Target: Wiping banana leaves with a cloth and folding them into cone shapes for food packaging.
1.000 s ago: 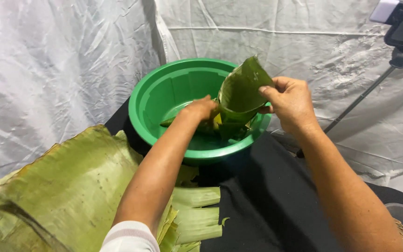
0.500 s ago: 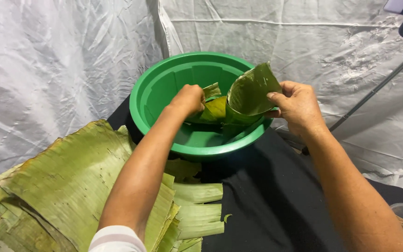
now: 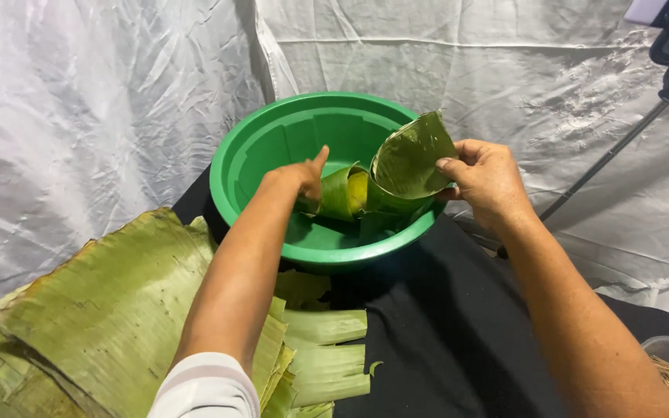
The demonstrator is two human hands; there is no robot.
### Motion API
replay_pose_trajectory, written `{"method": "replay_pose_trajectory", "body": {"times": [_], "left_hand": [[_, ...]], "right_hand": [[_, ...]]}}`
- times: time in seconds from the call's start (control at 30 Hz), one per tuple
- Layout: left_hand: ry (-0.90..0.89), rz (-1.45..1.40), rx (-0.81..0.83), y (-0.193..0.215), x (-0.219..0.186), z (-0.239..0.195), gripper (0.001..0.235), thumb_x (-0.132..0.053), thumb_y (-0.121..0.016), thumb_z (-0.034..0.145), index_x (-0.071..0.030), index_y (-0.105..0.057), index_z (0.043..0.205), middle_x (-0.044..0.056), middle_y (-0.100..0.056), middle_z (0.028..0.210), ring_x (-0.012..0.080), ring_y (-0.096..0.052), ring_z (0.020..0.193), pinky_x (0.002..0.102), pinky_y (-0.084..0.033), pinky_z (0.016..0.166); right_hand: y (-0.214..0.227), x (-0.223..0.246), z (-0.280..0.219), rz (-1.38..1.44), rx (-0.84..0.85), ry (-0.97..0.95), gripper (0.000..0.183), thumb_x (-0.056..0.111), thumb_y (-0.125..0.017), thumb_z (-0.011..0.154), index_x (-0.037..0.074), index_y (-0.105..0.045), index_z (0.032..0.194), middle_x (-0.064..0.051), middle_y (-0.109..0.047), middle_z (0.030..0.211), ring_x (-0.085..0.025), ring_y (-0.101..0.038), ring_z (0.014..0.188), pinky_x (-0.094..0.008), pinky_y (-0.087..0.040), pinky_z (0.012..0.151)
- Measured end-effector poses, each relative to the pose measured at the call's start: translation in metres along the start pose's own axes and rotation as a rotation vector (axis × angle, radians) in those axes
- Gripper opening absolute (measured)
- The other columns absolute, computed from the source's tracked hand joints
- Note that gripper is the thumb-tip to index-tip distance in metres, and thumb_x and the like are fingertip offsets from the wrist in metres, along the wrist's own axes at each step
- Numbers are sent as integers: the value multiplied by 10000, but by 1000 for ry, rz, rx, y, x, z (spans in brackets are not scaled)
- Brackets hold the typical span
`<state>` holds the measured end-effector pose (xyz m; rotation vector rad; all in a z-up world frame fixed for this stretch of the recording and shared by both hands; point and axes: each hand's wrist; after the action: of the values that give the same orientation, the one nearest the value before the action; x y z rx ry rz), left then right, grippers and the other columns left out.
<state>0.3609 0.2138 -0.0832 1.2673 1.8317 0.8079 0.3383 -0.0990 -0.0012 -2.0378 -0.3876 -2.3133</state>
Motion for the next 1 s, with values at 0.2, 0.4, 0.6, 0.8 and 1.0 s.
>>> {"method": "replay_pose_trajectory", "body": {"times": [0.2,0.4,0.6,0.8,1.0], "left_hand": [[13,145,169,-4,-13,-8,1532,-371,-1008,602,-206,93,1654,214,-318,1646,409,-356,1494,563,-373,1189],[11,159,160,-16,2,25,1295,-529,-1021,515,-235,-378,1599,149,-511,1545,376,-490,1415,546,-487,1083],[-47,-267,184,-18,-3,36,1523,-404,-1061,533,-284,-47,1663,265,-290,1645,493,-387,1450,667,-512,984],[-64,-3,177,46,-82,-59,1285,-991,-240,666,-171,-145,1651,115,-176,1716,338,-157,1577,571,-158,1295],[-25,-77,103,30,-106,-90,1272,-938,-114,690,-125,-56,1666,176,-137,1718,373,-118,1589,559,-81,1298]], "right_hand": [[10,-13,1,24,-15,-8,209,3,-706,882,-31,-709,1088,-162,-684,846,-245,-706,775,-459,-672,614],[11,-19,1,86,31,-24,246,-9,-690,894,-47,-690,1137,-187,-690,897,-276,-715,811,-519,-673,636],[14,-27,6,57,39,17,226,-9,-698,899,-40,-694,1123,-195,-697,905,-268,-716,821,-520,-669,651],[9,-28,-5,95,-21,60,240,-31,-665,898,-19,-706,1134,-161,-708,868,-240,-725,748,-463,-675,597],[33,-7,1,192,-132,156,217,-11,-642,918,54,-696,1118,-131,-717,887,-236,-759,735,-425,-701,603]]}}
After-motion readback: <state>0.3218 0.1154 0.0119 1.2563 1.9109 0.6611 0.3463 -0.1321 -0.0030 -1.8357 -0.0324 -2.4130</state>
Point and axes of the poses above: each hand's wrist, its own z-axis towards the middle knuckle, its own y-axis out of the back of the hand, x = y × z
